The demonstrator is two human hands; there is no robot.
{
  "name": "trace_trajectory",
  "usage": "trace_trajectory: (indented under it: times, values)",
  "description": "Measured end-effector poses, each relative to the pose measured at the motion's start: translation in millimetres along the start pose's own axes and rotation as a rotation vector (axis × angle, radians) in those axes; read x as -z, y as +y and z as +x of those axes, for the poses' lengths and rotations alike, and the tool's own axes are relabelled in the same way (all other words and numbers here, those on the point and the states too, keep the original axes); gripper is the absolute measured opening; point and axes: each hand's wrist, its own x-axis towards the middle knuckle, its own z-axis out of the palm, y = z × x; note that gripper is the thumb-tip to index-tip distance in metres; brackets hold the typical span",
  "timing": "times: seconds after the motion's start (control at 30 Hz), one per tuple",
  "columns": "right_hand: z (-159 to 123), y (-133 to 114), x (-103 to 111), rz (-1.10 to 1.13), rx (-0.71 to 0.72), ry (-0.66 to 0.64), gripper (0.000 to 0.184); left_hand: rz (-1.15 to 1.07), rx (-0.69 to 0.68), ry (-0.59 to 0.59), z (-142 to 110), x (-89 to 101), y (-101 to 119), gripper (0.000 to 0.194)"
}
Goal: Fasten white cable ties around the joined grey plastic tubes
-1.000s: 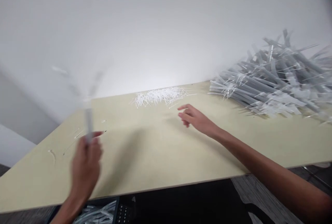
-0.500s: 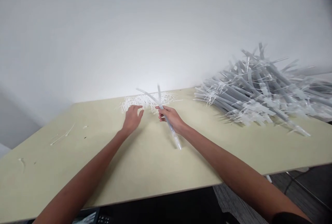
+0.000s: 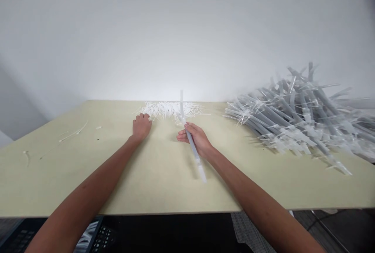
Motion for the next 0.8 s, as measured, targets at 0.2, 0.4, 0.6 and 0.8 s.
trace_trajectory:
  times: [0.2,0.4,0.6,0.8]
  values:
    - [3.9,0.7,2.1,0.027,-0.03,-0.006,0.021,-0.003,0.086,-0.01,2.2,-0.5,-15.6,0.033]
    - [9.3,9.0,11.8,-0.028,-0.057,0.064,0.03,-0.149,0.141,0.043,-1.2,10.5,-14.0,0.032]
    - [8.2,7.5,9.2,-0.037,-0.041,0.065,0.026,-0.503,0.015,0.079,-16.0,38.2,21.0,0.026]
    - [2.8,1.5,-0.2,-0.029,0.006,0.054,0.034,-0.814,-0.304,-0.071,-59.1,52.0,72.9,0.026]
